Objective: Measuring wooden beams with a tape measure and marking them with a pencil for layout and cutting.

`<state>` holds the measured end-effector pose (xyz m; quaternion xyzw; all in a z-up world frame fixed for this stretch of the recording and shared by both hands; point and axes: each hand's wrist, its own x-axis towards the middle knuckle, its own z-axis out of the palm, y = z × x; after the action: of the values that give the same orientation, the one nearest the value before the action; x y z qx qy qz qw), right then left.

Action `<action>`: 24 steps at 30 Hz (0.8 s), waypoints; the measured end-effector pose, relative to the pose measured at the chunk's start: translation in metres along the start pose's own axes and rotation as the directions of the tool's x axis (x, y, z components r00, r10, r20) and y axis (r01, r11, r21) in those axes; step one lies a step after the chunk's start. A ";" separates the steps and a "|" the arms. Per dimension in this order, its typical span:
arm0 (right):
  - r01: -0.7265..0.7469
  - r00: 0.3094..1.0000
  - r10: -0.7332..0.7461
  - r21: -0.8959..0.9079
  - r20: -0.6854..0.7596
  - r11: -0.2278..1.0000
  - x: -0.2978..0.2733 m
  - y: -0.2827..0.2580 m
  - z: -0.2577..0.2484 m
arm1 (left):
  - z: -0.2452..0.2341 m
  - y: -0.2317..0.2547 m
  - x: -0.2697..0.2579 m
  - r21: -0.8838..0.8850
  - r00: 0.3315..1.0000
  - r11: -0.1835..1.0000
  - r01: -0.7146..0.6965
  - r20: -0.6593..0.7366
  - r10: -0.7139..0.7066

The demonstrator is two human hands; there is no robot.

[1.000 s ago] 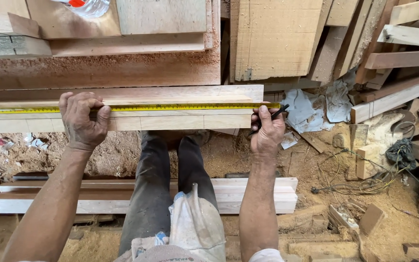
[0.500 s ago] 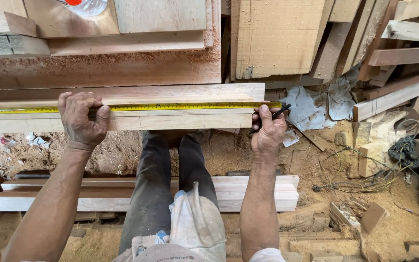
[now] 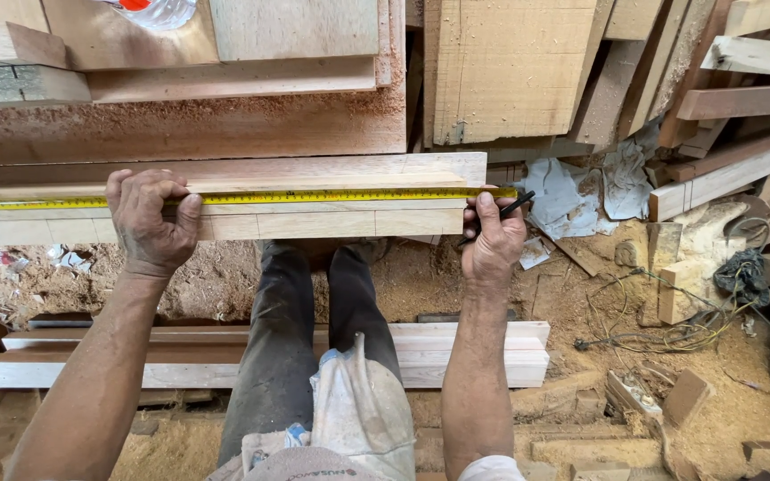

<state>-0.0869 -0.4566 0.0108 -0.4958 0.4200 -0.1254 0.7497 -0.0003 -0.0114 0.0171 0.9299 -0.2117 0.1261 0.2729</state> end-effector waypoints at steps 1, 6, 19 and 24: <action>-0.002 1.000 0.002 0.002 -0.008 1.000 0.000 0.001 0.000 | 0.000 0.000 0.000 0.004 1.000 1.000 -0.005 -0.001 0.005; -0.012 1.000 0.012 -0.016 0.004 1.000 -0.001 -0.002 0.000 | 0.000 0.000 0.000 0.008 1.000 1.000 -0.008 0.002 0.008; 0.083 0.996 -0.090 -0.346 -0.004 0.935 0.006 0.011 -0.005 | 0.008 -0.016 -0.002 -0.050 0.988 0.997 -0.051 -0.150 0.043; 0.138 0.987 -0.156 -0.318 -0.033 0.938 0.007 0.013 -0.006 | 0.021 -0.026 -0.014 0.036 0.989 0.999 -0.003 -0.146 0.009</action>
<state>-0.0900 -0.4582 -0.0052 -0.6350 0.4179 -0.1270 0.6372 0.0017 0.0012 -0.0163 0.9223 -0.1918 0.1983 0.2706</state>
